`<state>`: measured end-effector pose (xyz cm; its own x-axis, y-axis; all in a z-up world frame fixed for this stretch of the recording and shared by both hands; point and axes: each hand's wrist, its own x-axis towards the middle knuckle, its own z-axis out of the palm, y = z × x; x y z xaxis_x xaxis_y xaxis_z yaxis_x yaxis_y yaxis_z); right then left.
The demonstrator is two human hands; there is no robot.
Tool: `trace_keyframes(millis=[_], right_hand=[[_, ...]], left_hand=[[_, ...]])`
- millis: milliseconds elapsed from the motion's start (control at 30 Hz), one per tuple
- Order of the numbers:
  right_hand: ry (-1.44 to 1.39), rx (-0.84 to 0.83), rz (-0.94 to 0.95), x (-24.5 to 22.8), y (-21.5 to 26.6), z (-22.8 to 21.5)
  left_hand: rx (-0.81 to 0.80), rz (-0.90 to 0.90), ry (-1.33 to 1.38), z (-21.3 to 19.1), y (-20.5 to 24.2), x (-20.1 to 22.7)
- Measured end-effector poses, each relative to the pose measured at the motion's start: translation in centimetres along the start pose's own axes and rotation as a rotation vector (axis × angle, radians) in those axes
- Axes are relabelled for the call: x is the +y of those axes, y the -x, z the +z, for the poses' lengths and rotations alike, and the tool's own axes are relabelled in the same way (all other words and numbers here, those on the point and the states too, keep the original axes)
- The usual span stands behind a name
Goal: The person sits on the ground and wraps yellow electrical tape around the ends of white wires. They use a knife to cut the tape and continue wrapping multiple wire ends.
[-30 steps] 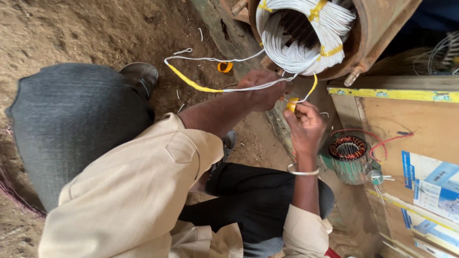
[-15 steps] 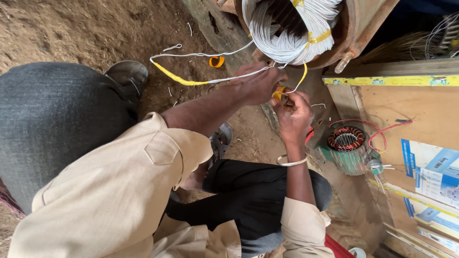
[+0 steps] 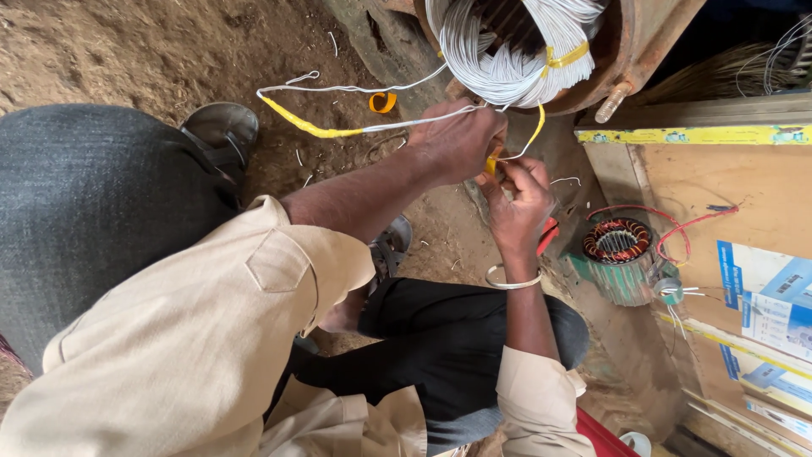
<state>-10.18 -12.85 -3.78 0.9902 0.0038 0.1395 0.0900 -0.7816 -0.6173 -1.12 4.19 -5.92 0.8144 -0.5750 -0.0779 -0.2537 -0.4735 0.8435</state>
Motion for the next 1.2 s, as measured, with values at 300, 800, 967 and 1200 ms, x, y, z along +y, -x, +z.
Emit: trace_keyframes(millis=[300, 800, 967, 1200], right_hand=[[0.054, -0.127, -0.085, -1.3, -0.3, -1.9], [0.339, 0.006, -0.207, -4.0, 1.2, 0.1], [0.198, -0.022, -0.258, -3.4, 1.7, 0.1], [0.024, -0.095, -0.079, -1.3, 1.8, -0.6]], left_hand=[[-0.030, 0.050, -0.205, 0.1, 0.4, 0.4], [0.286, 0.292, -0.221, -2.3, 3.5, -1.2], [0.048, 0.155, -0.220, -1.9, 4.9, -1.0], [0.103, 0.067, -0.034, -1.4, 4.6, -0.6]])
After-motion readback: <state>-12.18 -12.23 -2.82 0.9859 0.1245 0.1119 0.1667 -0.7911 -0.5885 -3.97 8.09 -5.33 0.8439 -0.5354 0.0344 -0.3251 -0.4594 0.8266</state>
